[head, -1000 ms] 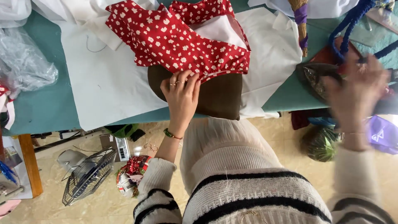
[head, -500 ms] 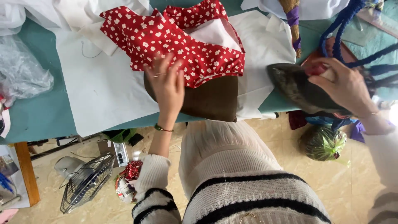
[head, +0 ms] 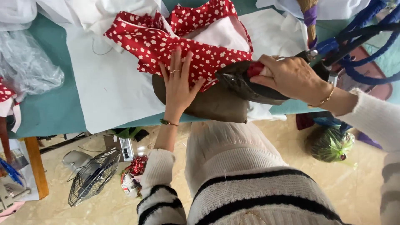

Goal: Ironing a red and white polka-dot garment on a pressing board

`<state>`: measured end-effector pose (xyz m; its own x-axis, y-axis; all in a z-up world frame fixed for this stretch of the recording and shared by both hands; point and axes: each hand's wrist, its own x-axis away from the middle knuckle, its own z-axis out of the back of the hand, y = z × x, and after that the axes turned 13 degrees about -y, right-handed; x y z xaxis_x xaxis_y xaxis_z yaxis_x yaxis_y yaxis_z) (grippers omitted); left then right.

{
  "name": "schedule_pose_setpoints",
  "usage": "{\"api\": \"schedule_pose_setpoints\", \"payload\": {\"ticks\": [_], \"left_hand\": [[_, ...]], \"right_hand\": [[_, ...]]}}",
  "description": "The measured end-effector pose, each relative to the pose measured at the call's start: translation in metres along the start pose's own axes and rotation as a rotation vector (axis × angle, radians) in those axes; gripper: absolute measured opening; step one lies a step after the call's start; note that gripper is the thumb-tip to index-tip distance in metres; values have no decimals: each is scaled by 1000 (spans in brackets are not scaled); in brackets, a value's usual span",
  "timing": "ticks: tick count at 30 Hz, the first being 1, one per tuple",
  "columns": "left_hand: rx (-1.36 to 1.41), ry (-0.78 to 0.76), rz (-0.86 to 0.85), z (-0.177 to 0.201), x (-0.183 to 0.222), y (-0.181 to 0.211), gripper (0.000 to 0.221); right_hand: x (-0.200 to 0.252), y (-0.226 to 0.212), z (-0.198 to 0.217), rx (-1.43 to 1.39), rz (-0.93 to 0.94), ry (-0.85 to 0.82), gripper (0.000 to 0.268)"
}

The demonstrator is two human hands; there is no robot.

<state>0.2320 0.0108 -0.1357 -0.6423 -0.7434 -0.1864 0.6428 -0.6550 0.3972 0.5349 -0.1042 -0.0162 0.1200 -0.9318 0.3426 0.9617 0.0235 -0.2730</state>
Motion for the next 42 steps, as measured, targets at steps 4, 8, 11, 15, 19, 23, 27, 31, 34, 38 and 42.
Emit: {"api": "schedule_pose_setpoints", "payload": {"ticks": [4,8,11,15,19,23,27,31,34,38,42], "left_hand": [[115,137,-170,-19,24,-7,56],[-59,146,-242,-23,46,1,19],[-105,191,-231,-24,52,6,15],[-183,243,-258,-30,58,0,16],[-131,246,-249,-21,61,2,21],[-41,227,-193,-11,62,-13,23],[-39,356,-53,9,29,-26,29],[-197,241,-94,38,0,-24,43],[-168,142,28,39,10,-33,54],[-128,96,129,50,25,-29,45],[-77,46,128,59,15,-16,36]], "right_hand": [[-8,-2,-6,22,51,-16,49],[-17,-8,-1,139,144,3,48],[-12,-2,1,186,139,-32,50],[0,21,-1,178,126,51,50],[6,31,-2,132,86,11,47],[-7,15,1,97,169,-24,49],[-18,-25,4,138,257,-29,46],[-20,-23,-3,128,281,12,51],[-14,-8,-9,124,228,6,53],[3,12,3,114,99,-114,45],[24,29,16,27,-105,-267,46]]}}
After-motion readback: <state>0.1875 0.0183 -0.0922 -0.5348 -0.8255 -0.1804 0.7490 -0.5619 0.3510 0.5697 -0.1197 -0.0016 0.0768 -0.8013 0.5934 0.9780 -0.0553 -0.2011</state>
